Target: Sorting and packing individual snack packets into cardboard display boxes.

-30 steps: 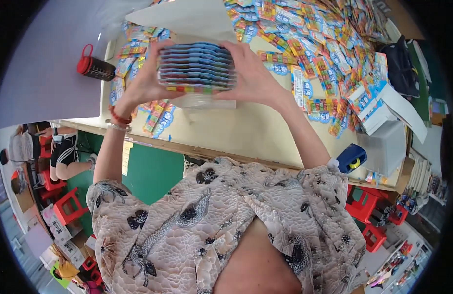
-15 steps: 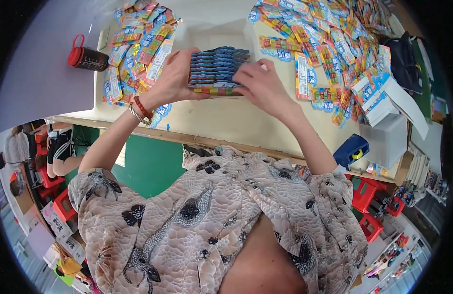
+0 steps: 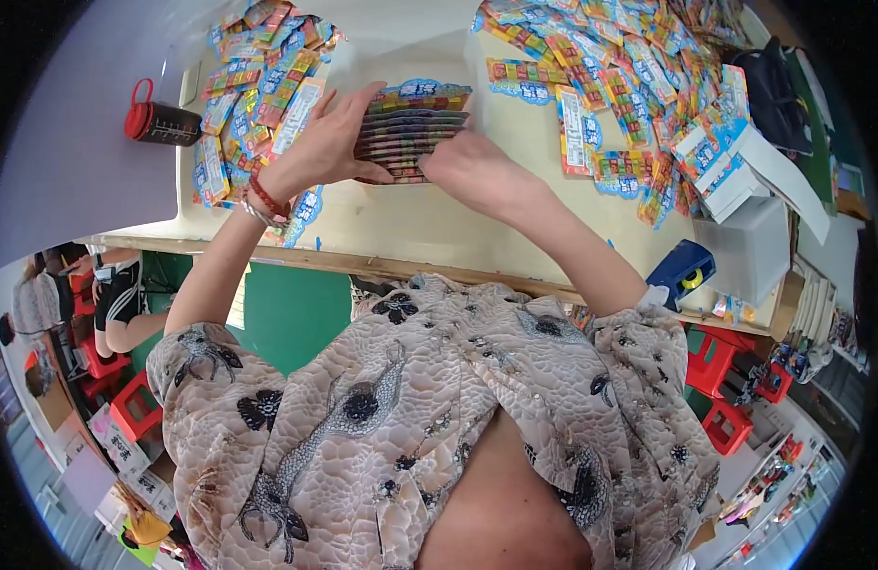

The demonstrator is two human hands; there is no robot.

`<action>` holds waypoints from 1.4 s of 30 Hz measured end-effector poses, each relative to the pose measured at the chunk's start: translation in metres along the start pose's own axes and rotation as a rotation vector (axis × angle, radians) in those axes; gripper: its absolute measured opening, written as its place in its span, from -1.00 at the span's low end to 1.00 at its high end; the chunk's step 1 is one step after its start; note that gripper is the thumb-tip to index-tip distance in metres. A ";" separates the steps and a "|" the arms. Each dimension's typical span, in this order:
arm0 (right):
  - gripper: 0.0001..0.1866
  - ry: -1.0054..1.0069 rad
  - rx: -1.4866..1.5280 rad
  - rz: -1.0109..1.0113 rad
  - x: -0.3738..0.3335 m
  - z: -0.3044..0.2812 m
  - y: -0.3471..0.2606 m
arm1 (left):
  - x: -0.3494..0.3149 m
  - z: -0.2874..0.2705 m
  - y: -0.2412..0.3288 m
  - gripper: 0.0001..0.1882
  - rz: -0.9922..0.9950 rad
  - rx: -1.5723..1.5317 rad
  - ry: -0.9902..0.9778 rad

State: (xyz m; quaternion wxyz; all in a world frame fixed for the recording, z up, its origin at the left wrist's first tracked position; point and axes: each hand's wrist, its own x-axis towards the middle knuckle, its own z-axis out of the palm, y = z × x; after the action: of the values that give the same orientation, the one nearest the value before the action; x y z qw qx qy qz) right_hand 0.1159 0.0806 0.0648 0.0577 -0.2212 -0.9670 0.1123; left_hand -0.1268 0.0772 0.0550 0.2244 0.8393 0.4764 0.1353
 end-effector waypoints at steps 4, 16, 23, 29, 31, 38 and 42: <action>-0.95 -0.013 0.055 0.080 -0.004 0.004 -0.003 | 0.002 0.000 0.002 -0.02 -0.004 0.163 -0.011; -0.95 0.237 0.205 0.130 -0.021 0.030 0.021 | 0.020 -0.004 0.013 0.18 0.008 0.336 -0.314; -0.93 0.147 0.277 0.184 -0.004 0.020 0.038 | 0.028 -0.009 0.010 0.10 -0.150 0.194 -0.338; -0.96 -0.008 0.341 0.165 -0.008 -0.009 0.033 | 0.026 -0.009 0.003 0.00 -0.138 0.171 -0.359; -0.96 -0.020 0.290 0.162 -0.007 -0.006 0.035 | 0.030 -0.007 0.001 -0.04 -0.183 0.134 -0.351; -0.94 0.116 0.048 0.083 -0.007 0.016 0.027 | 0.032 -0.007 0.004 -0.09 -0.151 0.123 -0.326; -0.94 0.057 0.154 0.116 -0.003 0.009 0.032 | 0.031 -0.010 0.007 -0.07 -0.160 0.118 -0.321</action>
State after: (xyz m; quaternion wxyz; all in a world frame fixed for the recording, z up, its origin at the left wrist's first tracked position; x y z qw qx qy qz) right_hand 0.1311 0.1057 0.0485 0.0956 -0.2748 -0.9390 0.1832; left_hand -0.1097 0.1030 0.0674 0.2579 0.8211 0.5070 -0.0471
